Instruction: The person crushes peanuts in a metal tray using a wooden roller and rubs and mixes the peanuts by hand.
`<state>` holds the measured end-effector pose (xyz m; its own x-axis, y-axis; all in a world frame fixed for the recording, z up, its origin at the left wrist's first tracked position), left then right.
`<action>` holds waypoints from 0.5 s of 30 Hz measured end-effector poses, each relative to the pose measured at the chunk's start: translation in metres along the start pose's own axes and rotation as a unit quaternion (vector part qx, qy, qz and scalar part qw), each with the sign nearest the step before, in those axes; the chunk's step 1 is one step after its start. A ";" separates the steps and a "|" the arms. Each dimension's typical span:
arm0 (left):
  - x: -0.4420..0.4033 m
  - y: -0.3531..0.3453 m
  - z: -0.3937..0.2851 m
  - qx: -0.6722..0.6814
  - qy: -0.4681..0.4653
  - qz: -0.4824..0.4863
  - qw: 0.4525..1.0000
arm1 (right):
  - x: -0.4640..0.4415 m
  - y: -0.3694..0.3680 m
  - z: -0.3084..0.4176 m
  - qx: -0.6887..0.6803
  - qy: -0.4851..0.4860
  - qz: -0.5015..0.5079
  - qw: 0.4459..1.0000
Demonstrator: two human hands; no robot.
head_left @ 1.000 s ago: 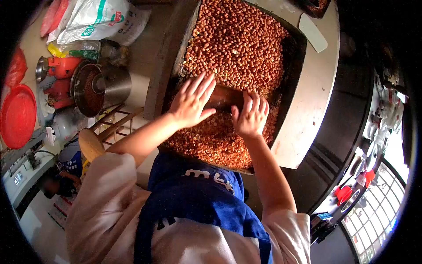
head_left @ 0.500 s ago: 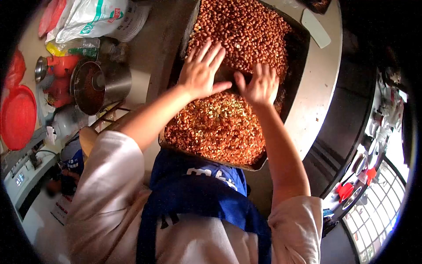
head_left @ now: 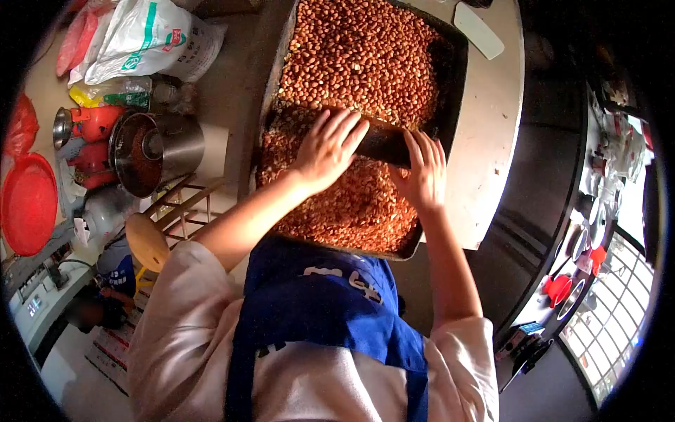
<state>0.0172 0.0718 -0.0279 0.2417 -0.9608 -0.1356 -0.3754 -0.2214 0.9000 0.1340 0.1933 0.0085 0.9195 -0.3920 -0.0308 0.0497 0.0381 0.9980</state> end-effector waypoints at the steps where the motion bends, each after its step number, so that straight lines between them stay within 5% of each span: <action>1: 0.003 0.000 -0.007 0.029 0.022 0.022 0.999 | 0.009 0.004 -0.002 -0.011 -0.001 -0.055 0.998; 5: -0.060 -0.006 0.020 -0.064 0.071 0.018 0.995 | -0.056 -0.026 -0.046 0.016 -0.060 -0.054 0.997; 9: -0.155 0.028 0.074 -0.067 0.064 -0.120 0.988 | -0.175 -0.012 -0.100 -0.031 -0.077 -0.125 0.989; 10: -0.164 0.026 0.081 -0.102 0.108 -0.077 0.986 | -0.191 -0.012 -0.105 -0.002 -0.065 -0.149 0.987; 13: -0.162 0.024 0.086 -0.090 0.185 -0.001 0.979 | -0.191 -0.017 -0.100 0.052 -0.054 -0.153 0.985; 15: -0.143 0.014 0.073 -0.078 0.131 -0.069 0.986 | -0.168 -0.016 -0.089 0.027 -0.037 -0.106 0.993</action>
<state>-0.0875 0.1937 -0.0262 0.5111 -0.8428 -0.1689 -0.1853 -0.2999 0.9358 0.0140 0.3404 -0.0072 0.8591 -0.4533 -0.2377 0.2153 -0.1011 0.9713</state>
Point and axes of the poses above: each hand's wrist, its own x-axis away from the middle knuckle, its own y-axis out of the back of the hand, z = x × y, the point moved 9 cm from there along -x, towards the middle knuckle, and after that the axes turned 10 degrees about x, right-handed, at the moved point
